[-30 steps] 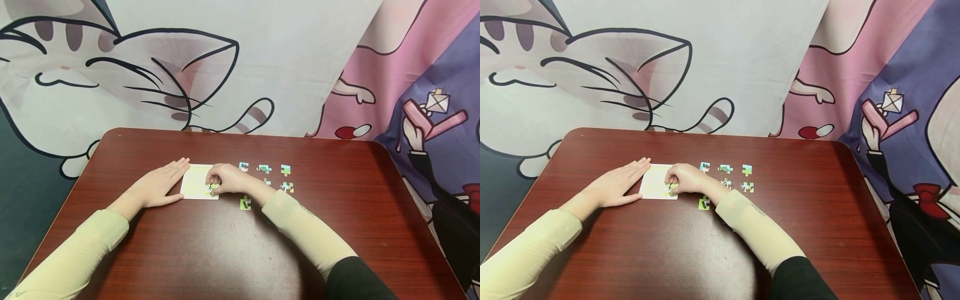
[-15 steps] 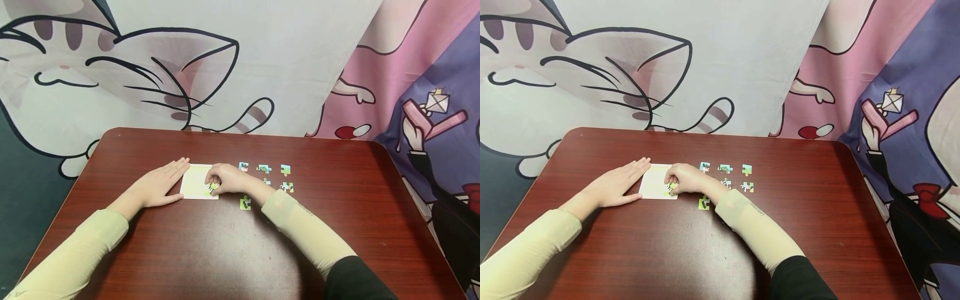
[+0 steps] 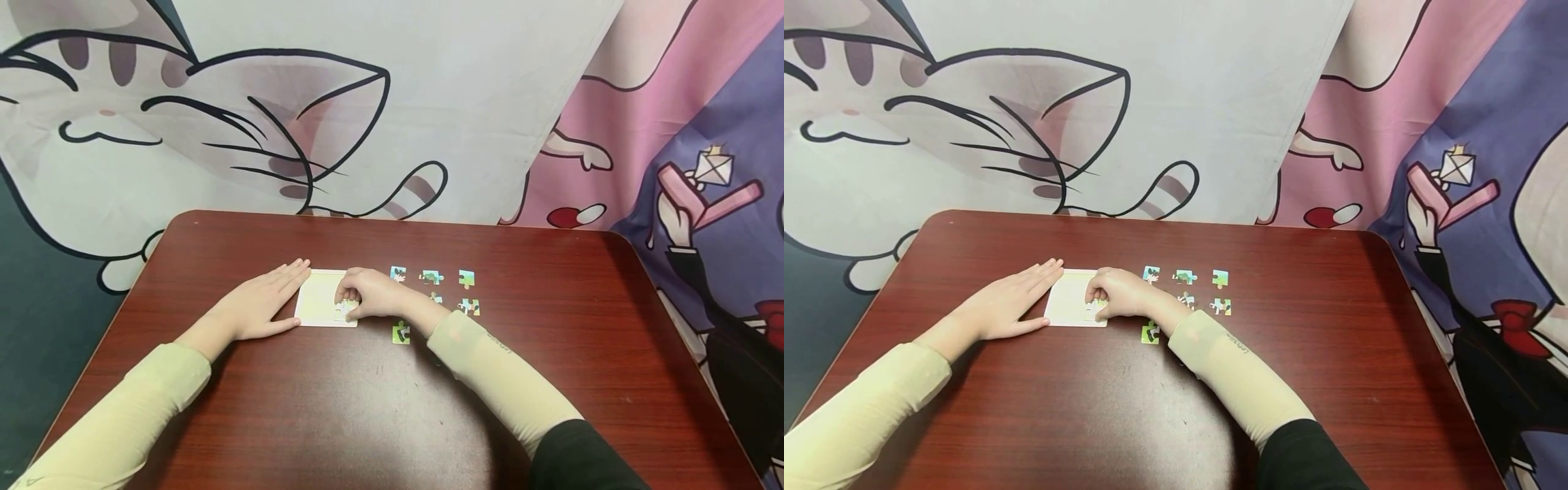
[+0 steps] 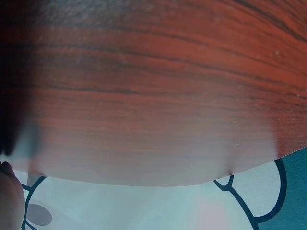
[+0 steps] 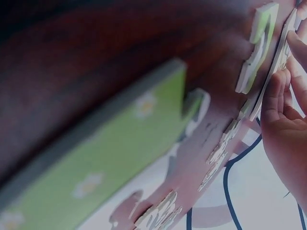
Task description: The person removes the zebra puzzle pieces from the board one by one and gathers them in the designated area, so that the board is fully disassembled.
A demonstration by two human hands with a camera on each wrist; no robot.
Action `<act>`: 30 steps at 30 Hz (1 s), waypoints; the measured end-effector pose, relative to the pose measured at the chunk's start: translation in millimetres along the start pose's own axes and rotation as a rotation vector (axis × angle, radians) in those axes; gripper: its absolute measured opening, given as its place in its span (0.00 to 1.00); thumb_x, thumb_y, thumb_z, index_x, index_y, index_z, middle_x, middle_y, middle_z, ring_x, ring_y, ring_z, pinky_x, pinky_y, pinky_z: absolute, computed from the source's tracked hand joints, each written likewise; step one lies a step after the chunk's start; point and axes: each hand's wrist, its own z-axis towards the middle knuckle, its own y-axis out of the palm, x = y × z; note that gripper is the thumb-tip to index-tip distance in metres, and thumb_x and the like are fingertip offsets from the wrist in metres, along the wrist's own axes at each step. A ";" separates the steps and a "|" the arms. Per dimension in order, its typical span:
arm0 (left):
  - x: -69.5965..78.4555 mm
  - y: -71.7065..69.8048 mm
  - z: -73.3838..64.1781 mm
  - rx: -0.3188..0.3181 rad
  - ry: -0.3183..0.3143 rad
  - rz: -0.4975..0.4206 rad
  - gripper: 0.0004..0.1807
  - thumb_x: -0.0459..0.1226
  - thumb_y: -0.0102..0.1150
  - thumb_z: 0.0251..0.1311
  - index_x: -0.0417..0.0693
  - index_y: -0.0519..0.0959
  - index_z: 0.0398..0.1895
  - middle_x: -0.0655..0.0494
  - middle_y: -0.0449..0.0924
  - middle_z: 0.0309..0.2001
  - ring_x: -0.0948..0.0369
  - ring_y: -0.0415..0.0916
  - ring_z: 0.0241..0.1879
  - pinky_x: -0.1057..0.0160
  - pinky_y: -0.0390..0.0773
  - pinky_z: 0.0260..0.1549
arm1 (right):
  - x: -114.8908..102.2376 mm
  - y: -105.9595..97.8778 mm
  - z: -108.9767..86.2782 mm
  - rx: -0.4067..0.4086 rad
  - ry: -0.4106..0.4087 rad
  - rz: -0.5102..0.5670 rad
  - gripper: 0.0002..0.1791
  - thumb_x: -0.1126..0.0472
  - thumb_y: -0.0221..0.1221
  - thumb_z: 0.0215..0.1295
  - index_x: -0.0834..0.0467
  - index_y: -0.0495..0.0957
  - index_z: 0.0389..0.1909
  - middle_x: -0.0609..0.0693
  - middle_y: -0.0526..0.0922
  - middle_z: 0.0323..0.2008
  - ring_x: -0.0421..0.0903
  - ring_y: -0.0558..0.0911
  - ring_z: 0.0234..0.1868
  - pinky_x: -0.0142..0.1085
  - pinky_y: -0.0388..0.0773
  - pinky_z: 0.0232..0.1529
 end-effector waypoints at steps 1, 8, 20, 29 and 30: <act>0.1 -0.2 -0.2 0.000 0.000 0.000 0.50 0.58 0.60 0.70 0.35 0.56 0.83 0.39 0.54 0.85 0.44 0.55 0.84 0.44 0.63 0.81 | -0.1 0.2 0.0 0.003 -0.002 -0.002 0.14 0.62 0.78 0.58 0.56 0.87 0.44 0.49 0.82 0.42 0.39 0.79 0.41 0.23 0.76 0.44; 1.3 -0.1 0.0 -0.005 -0.001 -0.009 0.51 0.58 0.60 0.70 0.34 0.56 0.83 0.39 0.53 0.85 0.44 0.55 0.84 0.45 0.62 0.81 | -3.0 -0.1 -1.5 0.035 -0.024 0.030 0.12 0.65 0.76 0.59 0.56 0.85 0.42 0.49 0.81 0.41 0.39 0.80 0.40 0.23 0.77 0.43; -0.3 0.8 0.1 -0.001 0.007 0.000 0.51 0.58 0.60 0.70 0.34 0.56 0.83 0.38 0.53 0.85 0.44 0.55 0.84 0.44 0.63 0.81 | 0.6 -1.0 -0.2 0.049 -0.052 0.120 0.07 0.68 0.73 0.62 0.58 0.86 0.39 0.51 0.83 0.38 0.36 0.81 0.36 0.20 0.79 0.39; -0.5 0.6 0.7 -0.005 0.004 0.003 0.51 0.58 0.60 0.71 0.34 0.55 0.83 0.38 0.53 0.85 0.44 0.55 0.84 0.44 0.63 0.81 | -2.7 -15.4 -6.7 0.044 -0.010 0.227 0.04 0.67 0.71 0.66 0.59 0.86 0.39 0.48 0.84 0.30 0.34 0.78 0.32 0.21 0.77 0.36; -0.4 0.4 0.5 -0.005 0.005 0.004 0.50 0.57 0.60 0.71 0.34 0.56 0.83 0.38 0.53 0.85 0.44 0.55 0.84 0.44 0.63 0.81 | -2.9 -17.8 -8.4 0.044 -0.003 0.237 0.04 0.66 0.71 0.67 0.59 0.86 0.39 0.48 0.83 0.30 0.34 0.78 0.32 0.21 0.77 0.36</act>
